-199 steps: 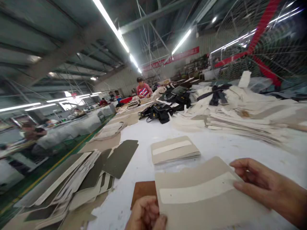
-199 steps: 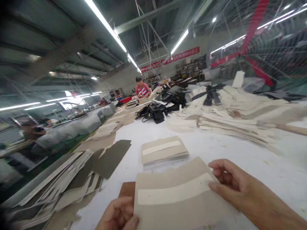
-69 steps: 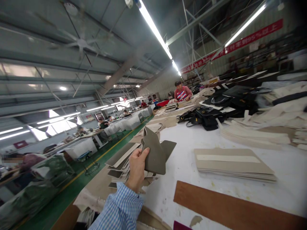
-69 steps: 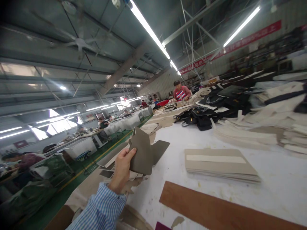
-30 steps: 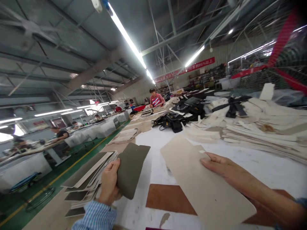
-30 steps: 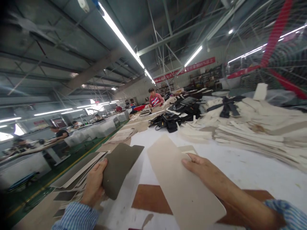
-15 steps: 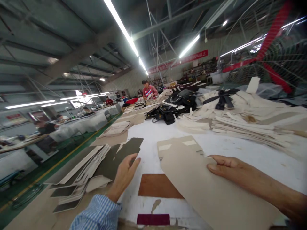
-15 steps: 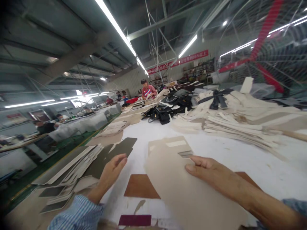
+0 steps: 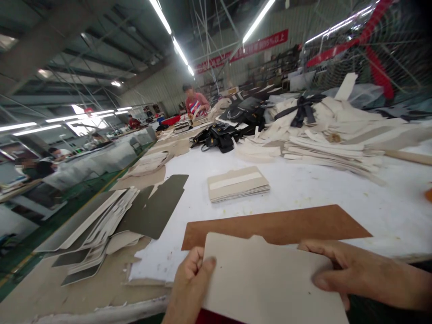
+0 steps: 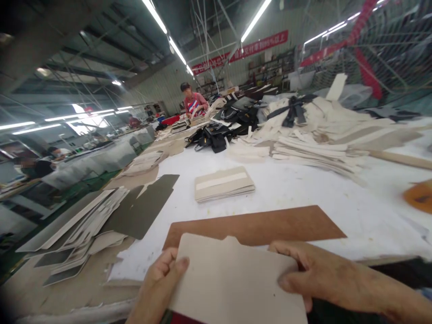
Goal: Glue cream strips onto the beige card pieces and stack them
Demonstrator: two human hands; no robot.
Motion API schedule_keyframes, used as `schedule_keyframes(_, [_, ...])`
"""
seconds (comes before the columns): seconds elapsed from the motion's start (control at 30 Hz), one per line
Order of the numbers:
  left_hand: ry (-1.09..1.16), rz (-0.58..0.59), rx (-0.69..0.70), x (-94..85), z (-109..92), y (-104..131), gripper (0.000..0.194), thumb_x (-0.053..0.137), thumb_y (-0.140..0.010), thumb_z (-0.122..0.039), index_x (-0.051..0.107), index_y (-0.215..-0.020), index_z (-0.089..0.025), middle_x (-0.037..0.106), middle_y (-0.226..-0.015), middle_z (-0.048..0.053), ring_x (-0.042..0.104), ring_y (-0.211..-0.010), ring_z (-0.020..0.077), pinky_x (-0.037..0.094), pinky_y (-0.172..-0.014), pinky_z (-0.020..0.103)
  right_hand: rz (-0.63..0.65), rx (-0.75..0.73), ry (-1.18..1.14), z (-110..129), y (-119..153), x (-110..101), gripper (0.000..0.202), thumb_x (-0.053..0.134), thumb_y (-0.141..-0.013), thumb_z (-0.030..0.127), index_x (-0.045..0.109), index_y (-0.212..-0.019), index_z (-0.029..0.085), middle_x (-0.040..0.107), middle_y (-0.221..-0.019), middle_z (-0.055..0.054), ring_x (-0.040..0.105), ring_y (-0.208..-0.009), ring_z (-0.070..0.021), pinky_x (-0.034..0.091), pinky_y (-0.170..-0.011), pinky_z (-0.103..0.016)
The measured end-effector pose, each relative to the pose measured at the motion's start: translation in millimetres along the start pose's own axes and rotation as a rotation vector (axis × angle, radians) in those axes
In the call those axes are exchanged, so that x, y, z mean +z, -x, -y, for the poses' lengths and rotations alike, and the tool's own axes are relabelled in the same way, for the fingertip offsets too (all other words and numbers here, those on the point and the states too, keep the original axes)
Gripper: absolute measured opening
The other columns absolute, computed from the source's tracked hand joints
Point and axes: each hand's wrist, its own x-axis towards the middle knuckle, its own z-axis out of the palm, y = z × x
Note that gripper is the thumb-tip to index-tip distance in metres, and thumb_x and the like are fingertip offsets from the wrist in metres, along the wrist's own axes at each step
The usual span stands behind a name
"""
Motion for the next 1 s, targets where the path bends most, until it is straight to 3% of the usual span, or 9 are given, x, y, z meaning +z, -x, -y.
schedule_keyframes(0.1, [-0.044,0.009,0.000,2.5,29.3,15.4,0.057,0.079,-0.078,-0.079,0.070,-0.096,-0.025,0.075,-0.073,0.002,0.067,-0.062,0.0212,0.047,-0.058,0.029,-0.021,0.037,-0.080,-31.6,6.3,-5.9,0.056,0.080,-0.089,0.072,0.074,-0.114,0.022,0.072,-0.093,-0.005,0.066,-0.069,-0.0172,0.053,-0.053,-0.021])
schedule_keyframes(0.17, [-0.153,-0.031,0.054,5.0,34.5,14.3,0.054,0.074,-0.082,-0.079,0.069,-0.093,-0.027,0.075,-0.073,0.003,0.068,-0.064,0.0235,0.047,-0.059,0.031,-0.109,0.029,-0.055,-35.5,4.1,-10.2,0.060,0.079,-0.088,0.077,0.072,-0.110,0.022,0.070,-0.090,-0.005,0.063,-0.067,-0.0166,0.051,-0.050,-0.021])
schedule_keyframes(0.33, [-0.596,-0.174,0.206,14.8,8.6,-22.9,0.027,0.062,-0.091,-0.056,0.062,-0.094,-0.029,0.071,-0.065,-0.001,0.071,-0.068,0.0276,0.045,-0.067,0.034,-0.400,-0.013,0.136,-11.2,-23.2,-22.4,0.049,0.068,-0.091,0.070,0.063,-0.110,0.024,0.073,-0.088,-0.006,0.066,-0.068,-0.0215,0.050,-0.052,-0.028])
schedule_keyframes(0.4, [-0.672,-0.213,0.240,21.0,-1.3,-39.1,0.019,0.061,-0.092,-0.047,0.060,-0.099,-0.029,0.073,-0.071,0.000,0.074,-0.076,0.0289,0.044,-0.071,0.034,-0.497,-0.027,0.315,-4.4,-38.4,-28.0,0.043,0.062,-0.091,0.064,0.061,-0.110,0.025,0.073,-0.083,-0.005,0.066,-0.066,-0.0240,0.049,-0.053,-0.033])
schedule_keyframes(0.53, [-0.778,-0.247,0.238,32.8,-5.1,-55.0,0.012,0.061,-0.095,-0.035,0.060,-0.105,-0.028,0.076,-0.079,0.003,0.076,-0.083,0.0312,0.041,-0.074,0.034,-0.639,-0.022,0.544,-6.1,-60.0,-36.5,0.028,0.059,-0.087,0.048,0.061,-0.103,0.025,0.074,-0.080,-0.005,0.070,-0.077,-0.0292,0.049,-0.071,-0.040])
schedule_keyframes(0.7, [-0.904,-0.252,0.219,36.4,0.2,-55.4,0.009,0.062,-0.100,-0.033,0.061,-0.107,-0.027,0.071,-0.074,0.000,0.076,-0.083,0.0305,0.038,-0.073,0.033,-0.668,0.028,0.619,-10.2,-64.7,-37.6,0.020,0.062,-0.089,0.038,0.060,-0.103,0.025,0.072,-0.079,-0.004,0.070,-0.080,-0.0290,0.046,-0.075,-0.039])
schedule_keyframes(1.0, [-1.044,-0.265,0.235,35.6,1.5,-57.8,0.013,0.062,-0.104,-0.030,0.063,-0.116,-0.025,0.075,-0.082,0.002,0.080,-0.086,0.0297,0.041,-0.070,0.031,-0.690,0.065,0.750,-8.3,-66.8,-35.1,0.012,0.069,-0.094,0.026,0.057,-0.093,0.025,0.065,-0.073,0.001,0.065,-0.073,-0.0240,0.037,-0.068,-0.033])
